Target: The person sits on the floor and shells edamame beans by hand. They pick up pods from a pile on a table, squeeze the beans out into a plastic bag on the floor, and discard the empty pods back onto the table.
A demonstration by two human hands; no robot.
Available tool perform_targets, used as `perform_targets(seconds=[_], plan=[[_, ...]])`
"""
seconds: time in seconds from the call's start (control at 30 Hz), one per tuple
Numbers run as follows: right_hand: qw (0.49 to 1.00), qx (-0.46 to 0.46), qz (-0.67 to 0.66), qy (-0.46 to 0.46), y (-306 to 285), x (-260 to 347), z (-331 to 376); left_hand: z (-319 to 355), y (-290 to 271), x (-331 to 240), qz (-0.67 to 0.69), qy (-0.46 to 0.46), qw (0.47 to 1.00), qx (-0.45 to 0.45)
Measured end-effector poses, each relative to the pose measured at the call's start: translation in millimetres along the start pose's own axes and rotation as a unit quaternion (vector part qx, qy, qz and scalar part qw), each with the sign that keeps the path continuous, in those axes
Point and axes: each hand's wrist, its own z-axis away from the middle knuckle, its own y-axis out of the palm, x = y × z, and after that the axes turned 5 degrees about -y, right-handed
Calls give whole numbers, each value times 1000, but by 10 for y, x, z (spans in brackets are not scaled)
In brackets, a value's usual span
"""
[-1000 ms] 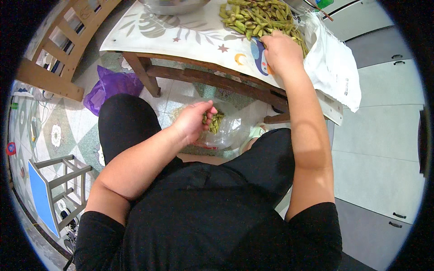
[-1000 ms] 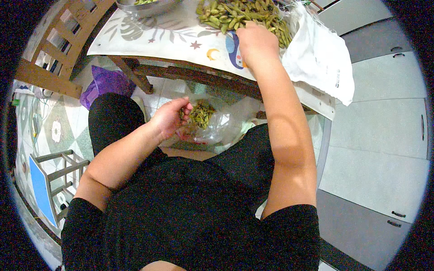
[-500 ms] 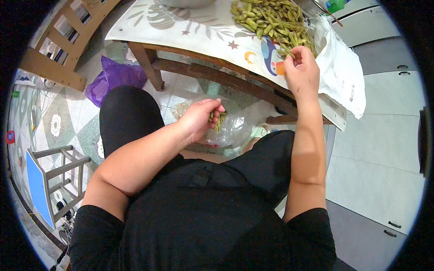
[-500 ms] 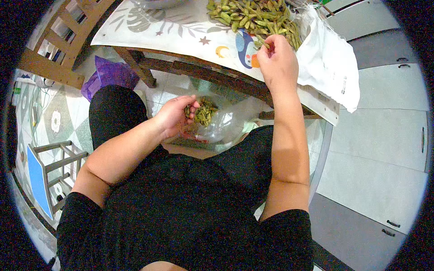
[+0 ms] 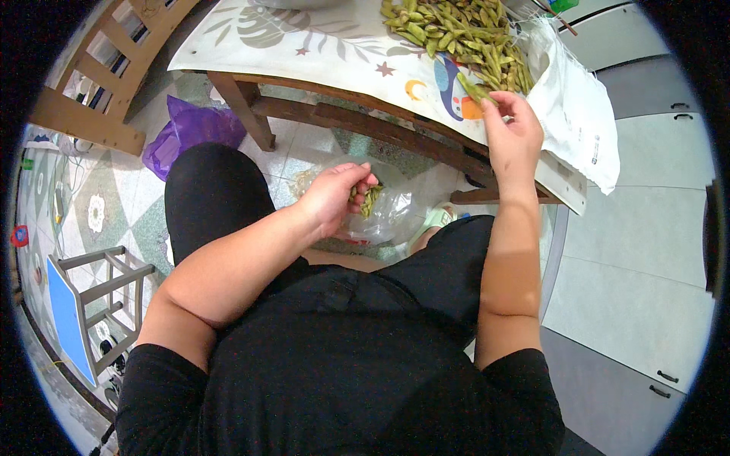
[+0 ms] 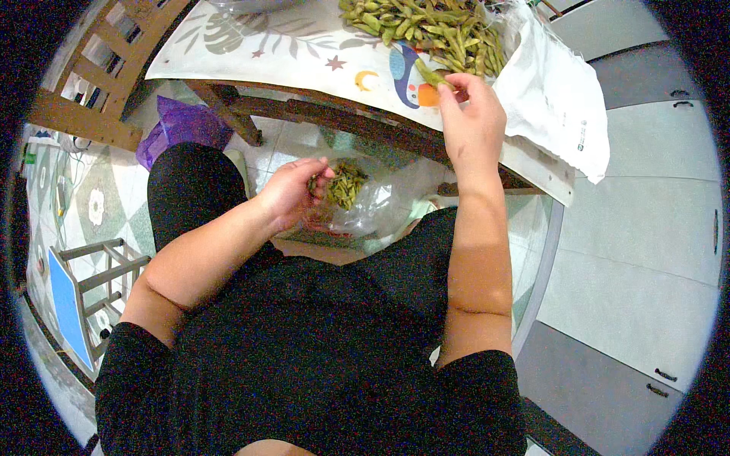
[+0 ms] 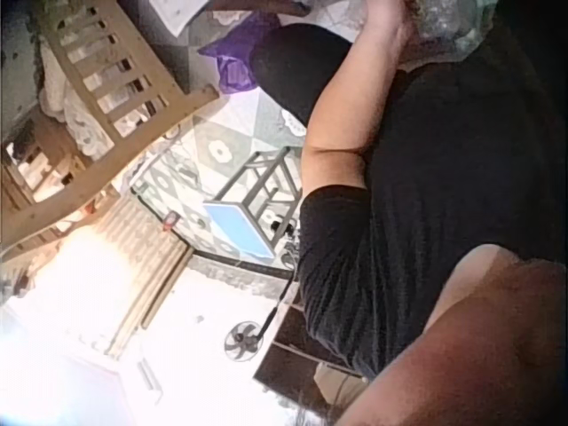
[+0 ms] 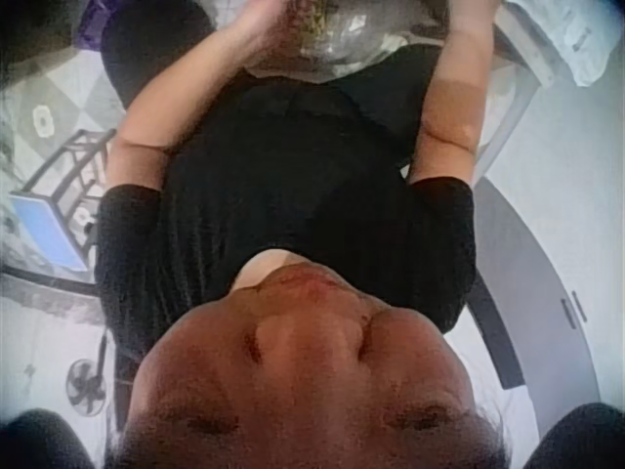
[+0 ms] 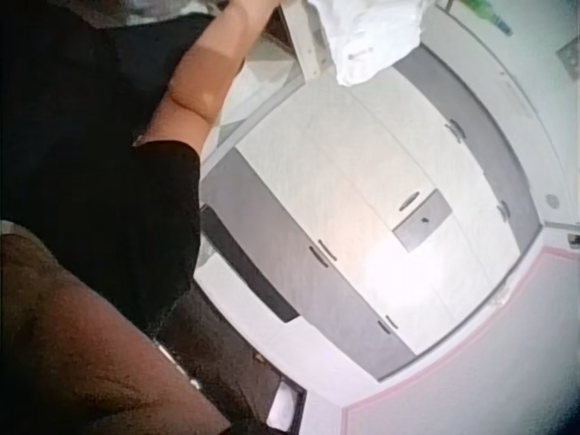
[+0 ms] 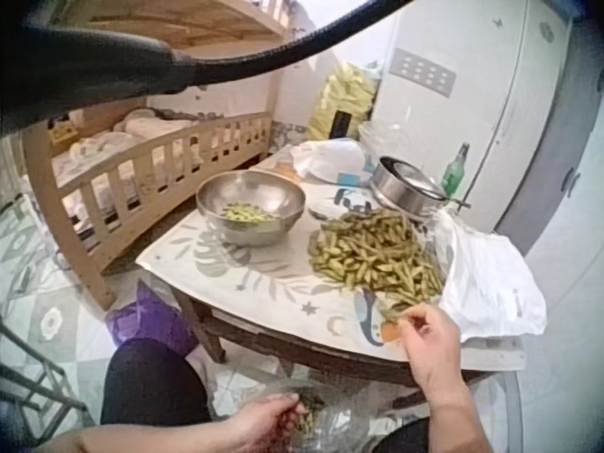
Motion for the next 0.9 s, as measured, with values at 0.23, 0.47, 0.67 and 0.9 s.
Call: perform_targets(seconds=[0.23,0.47,0.67,0.9], plan=[[809,161,-505,252,144,515,550,178,119,-116,4,213,975,66],[742,289,-526,299,346,620,819,268,68,-172,-17,238,968,84],[774,306,-482,273,349,647,858,255,49,-128,-56,264,958,100],[712,301,-542,330,403,650,935,270,44,-129,-105,309,942,74]])
